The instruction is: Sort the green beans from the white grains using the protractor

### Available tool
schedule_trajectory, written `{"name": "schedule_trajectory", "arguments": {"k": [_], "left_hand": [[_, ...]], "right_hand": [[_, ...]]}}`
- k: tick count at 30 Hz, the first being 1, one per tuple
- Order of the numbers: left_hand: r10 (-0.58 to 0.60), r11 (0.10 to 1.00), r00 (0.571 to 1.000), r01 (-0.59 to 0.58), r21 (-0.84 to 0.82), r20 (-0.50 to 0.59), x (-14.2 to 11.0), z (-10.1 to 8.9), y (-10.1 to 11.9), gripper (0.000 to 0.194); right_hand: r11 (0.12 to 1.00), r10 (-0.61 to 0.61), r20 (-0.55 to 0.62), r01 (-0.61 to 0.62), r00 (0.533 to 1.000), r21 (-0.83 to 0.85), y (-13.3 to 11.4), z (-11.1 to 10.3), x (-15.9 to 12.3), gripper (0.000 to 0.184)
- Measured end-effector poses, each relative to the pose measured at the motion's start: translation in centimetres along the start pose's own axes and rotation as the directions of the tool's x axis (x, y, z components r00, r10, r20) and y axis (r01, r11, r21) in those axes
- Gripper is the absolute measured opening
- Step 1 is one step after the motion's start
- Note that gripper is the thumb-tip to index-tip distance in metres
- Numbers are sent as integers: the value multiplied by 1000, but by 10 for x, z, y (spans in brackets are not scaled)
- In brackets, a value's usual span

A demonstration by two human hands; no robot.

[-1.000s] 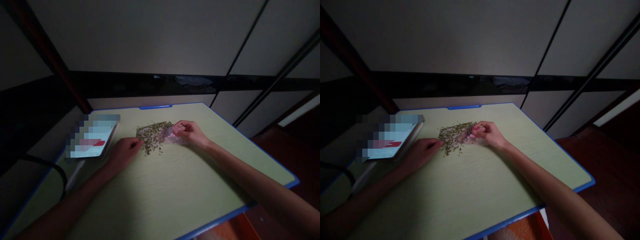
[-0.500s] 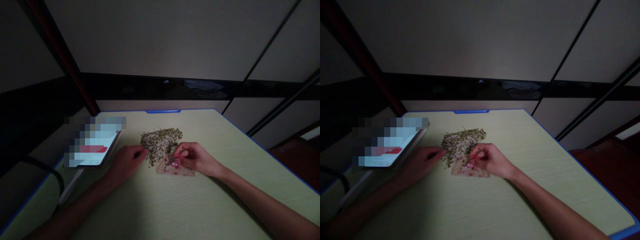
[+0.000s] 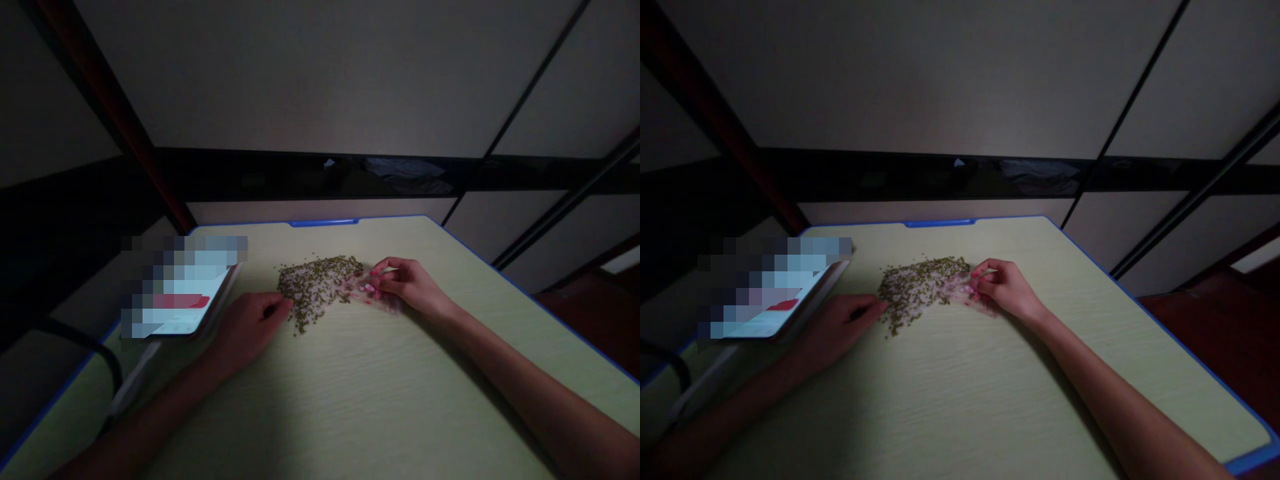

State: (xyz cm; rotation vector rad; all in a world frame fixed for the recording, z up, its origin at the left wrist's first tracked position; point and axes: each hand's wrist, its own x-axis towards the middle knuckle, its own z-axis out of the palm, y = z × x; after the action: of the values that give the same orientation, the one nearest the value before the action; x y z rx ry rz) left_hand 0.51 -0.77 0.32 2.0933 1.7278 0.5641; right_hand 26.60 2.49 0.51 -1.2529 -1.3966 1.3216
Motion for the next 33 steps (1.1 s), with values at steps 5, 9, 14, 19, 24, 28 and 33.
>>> {"name": "schedule_trajectory", "arguments": {"k": [5,9,14,19,24,28,33], "left_hand": [[-9,1000,1000,9,-2,0,0,-1,1,36],[4,1000,1000,-4,9,-8,1,-1,0,37],[9,1000,1000,-9,14,-6,1,0,1,37],[8,1000,1000,-8,-7,-7,1,-1,2,37],[-4,999,1000,4,-50,-4,1,-1,2,36],[-19,993,1000,19,-116,-5,3,-1,0,35],[-55,972,998,50,-229,-16,6,-1,0,34]], "right_hand": [[999,17,-108,-13,994,36,-3,-7,2,30],[999,18,-126,-12,992,47,-4,-7,1,32],[998,17,-108,-10,994,57,-5,-6,1,33],[998,3,-81,3,997,63,-4,-3,-1,35],[999,-26,57,23,998,48,-7,18,-12,28],[999,-36,190,28,981,43,-11,46,-25,21],[999,-5,260,-4,966,33,-12,72,-32,14]]}}
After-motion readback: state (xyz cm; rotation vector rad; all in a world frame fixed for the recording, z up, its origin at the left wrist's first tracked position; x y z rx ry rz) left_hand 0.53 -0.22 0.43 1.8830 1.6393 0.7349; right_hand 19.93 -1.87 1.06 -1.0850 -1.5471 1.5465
